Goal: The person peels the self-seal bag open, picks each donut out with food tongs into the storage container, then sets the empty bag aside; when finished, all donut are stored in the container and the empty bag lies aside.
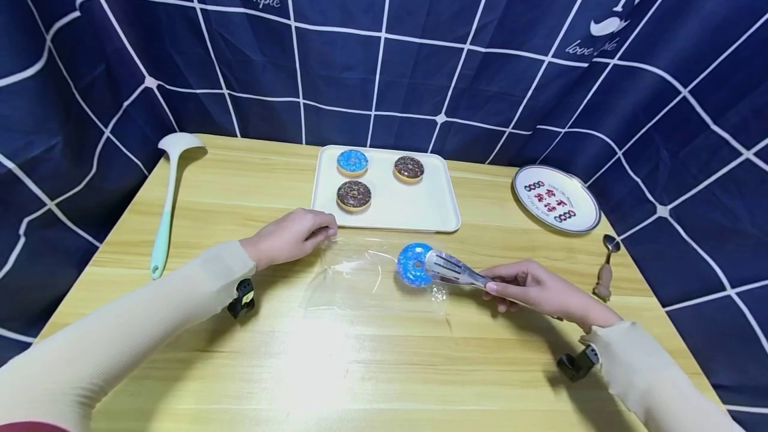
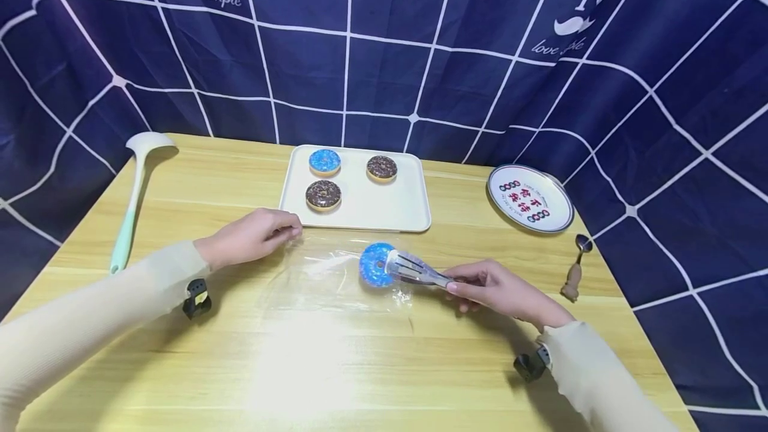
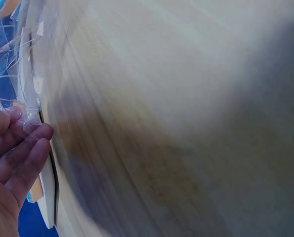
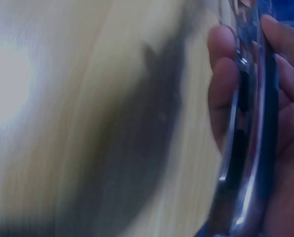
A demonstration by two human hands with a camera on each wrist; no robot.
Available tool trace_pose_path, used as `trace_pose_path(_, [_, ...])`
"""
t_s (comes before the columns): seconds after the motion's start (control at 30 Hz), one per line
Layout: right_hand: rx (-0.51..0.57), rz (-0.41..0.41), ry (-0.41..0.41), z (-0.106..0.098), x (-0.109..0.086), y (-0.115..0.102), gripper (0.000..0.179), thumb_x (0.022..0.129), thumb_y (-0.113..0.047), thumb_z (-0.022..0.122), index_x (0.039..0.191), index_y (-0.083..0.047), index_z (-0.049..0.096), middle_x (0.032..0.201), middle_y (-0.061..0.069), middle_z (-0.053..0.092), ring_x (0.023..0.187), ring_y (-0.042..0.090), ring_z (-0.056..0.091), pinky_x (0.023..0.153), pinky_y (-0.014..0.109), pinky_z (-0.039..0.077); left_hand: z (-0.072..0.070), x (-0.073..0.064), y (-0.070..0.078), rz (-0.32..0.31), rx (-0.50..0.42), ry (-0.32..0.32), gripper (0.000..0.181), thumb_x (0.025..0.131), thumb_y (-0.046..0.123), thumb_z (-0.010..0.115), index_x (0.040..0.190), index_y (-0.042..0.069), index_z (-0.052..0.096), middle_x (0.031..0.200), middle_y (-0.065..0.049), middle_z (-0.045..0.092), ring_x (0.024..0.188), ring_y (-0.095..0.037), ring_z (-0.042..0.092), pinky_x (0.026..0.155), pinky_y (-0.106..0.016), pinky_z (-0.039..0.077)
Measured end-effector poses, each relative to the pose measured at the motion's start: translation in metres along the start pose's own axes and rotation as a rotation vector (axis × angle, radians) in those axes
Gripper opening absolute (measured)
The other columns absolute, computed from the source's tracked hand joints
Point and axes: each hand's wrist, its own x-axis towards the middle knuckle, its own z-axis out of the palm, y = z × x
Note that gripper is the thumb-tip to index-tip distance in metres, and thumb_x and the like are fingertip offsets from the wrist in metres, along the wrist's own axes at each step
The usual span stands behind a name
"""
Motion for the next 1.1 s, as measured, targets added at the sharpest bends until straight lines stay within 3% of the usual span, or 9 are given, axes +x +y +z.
trace_pose_path(0.23, [0.051,-0.014,0.055,-0.021,-0.026,0.016,0.033,0.108,-0.005,0.053,0.135,0.014,0.060,0.107,0.006,0.080,0.082,0.007,0.074,0.079,0.025,0.062,-0.003,-0.001,-0.002,0.010,0.004,0.021,0.015,0.104,0.003,0.059,0.098,0.008,0.073,0.092,-0.002,0.075,0.084,-0.011,0.066,0.082,-0.034,0.060])
trace_pose_path(0.37, [0.042,-0.036,0.147,-0.031,-0.033,0.021,0.029,0.108,-0.001,0.052,0.132,0.005,0.067,0.104,0.002,0.081,0.079,0.007,0.074,0.079,0.022,0.060,-0.003,-0.002,-0.002,-0.002,0.001,0.016,0.016,0.104,0.003,0.059,0.098,0.008,0.072,0.091,-0.001,0.074,0.083,-0.010,0.064,0.080,-0.033,0.059])
trace_pose_path(0.5, [0.016,0.012,0.242,-0.036,-0.031,0.020,0.028,0.109,-0.007,0.053,0.131,0.002,0.067,0.103,-0.001,0.081,0.078,0.008,0.074,0.079,0.020,0.059,-0.003,-0.001,-0.002,0.000,-0.001,0.015,0.016,0.104,0.003,0.058,0.098,0.008,0.072,0.091,-0.001,0.074,0.082,-0.010,0.063,0.080,-0.033,0.059])
trace_pose_path(0.73, [-0.003,0.140,0.327,-0.040,-0.003,0.008,0.042,0.110,-0.021,0.055,0.137,0.012,0.057,0.101,-0.006,0.079,0.076,0.006,0.071,0.075,0.021,0.058,-0.002,0.001,-0.001,0.000,0.008,0.004,0.014,0.104,0.005,0.060,0.100,0.008,0.073,0.094,-0.002,0.076,0.086,-0.010,0.066,0.083,-0.033,0.060])
trace_pose_path(1.1, [0.060,0.225,0.259,-0.034,0.056,-0.003,0.045,0.109,-0.029,0.057,0.133,0.010,0.060,0.097,0.002,0.073,0.071,0.005,0.064,0.066,0.025,0.056,-0.001,0.002,0.002,0.009,0.017,0.008,0.013,0.104,0.007,0.060,0.101,0.008,0.073,0.093,-0.001,0.075,0.087,-0.011,0.068,0.085,-0.035,0.061])
